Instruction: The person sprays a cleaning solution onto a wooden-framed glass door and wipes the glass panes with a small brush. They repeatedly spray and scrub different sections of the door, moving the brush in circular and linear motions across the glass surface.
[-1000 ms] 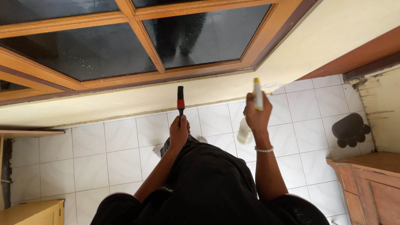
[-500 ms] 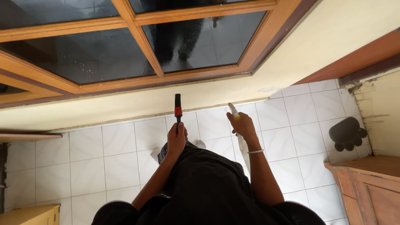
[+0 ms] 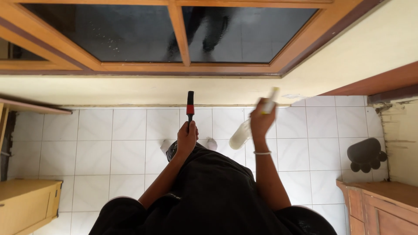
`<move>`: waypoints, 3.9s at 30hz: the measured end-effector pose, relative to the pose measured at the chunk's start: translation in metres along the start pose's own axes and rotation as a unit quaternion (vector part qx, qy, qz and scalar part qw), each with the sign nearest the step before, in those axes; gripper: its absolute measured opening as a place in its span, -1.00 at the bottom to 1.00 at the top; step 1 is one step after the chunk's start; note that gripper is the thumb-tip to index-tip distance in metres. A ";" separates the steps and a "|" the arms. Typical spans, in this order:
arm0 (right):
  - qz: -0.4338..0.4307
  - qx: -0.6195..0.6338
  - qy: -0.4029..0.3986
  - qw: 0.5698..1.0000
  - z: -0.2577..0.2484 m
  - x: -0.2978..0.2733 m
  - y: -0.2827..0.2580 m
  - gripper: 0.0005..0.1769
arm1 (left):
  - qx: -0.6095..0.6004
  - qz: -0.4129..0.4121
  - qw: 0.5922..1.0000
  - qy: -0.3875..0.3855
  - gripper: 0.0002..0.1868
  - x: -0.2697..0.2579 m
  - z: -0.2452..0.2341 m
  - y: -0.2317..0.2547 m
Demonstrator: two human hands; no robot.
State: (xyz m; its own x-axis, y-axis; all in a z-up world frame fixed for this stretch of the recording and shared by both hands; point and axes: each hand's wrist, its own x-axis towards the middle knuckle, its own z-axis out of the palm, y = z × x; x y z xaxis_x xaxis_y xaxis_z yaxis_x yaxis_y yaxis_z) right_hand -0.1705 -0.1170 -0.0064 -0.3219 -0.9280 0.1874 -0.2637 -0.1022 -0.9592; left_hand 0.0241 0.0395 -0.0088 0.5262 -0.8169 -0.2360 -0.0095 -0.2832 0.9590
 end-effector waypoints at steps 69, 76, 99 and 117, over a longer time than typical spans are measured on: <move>0.111 -0.287 -0.581 0.754 0.334 -0.249 -0.133 -0.26 | -0.055 -0.049 0.973 0.219 -0.52 -0.005 -0.399 -0.061; -0.113 -0.135 -0.617 0.767 0.329 -0.298 -0.171 -0.40 | -0.123 0.003 0.964 0.236 -0.51 0.043 -0.394 -0.042; 0.071 0.092 -0.607 0.786 0.368 -0.257 -0.215 -0.34 | -0.042 0.304 0.950 0.064 -0.73 0.093 -0.377 0.112; 0.034 -0.059 -0.522 0.850 0.255 -0.266 -0.222 -0.59 | 0.027 0.263 0.957 0.121 -0.75 0.161 -0.349 0.099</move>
State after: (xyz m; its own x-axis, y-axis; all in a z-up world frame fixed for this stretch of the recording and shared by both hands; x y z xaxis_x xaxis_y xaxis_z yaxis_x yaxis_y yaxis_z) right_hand 0.2060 0.0610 0.1030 0.6255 -0.7492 -0.2179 -0.3869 -0.0553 -0.9205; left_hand 0.4049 0.0556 0.1033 0.6179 -0.7154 0.3262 -0.3675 0.1040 0.9242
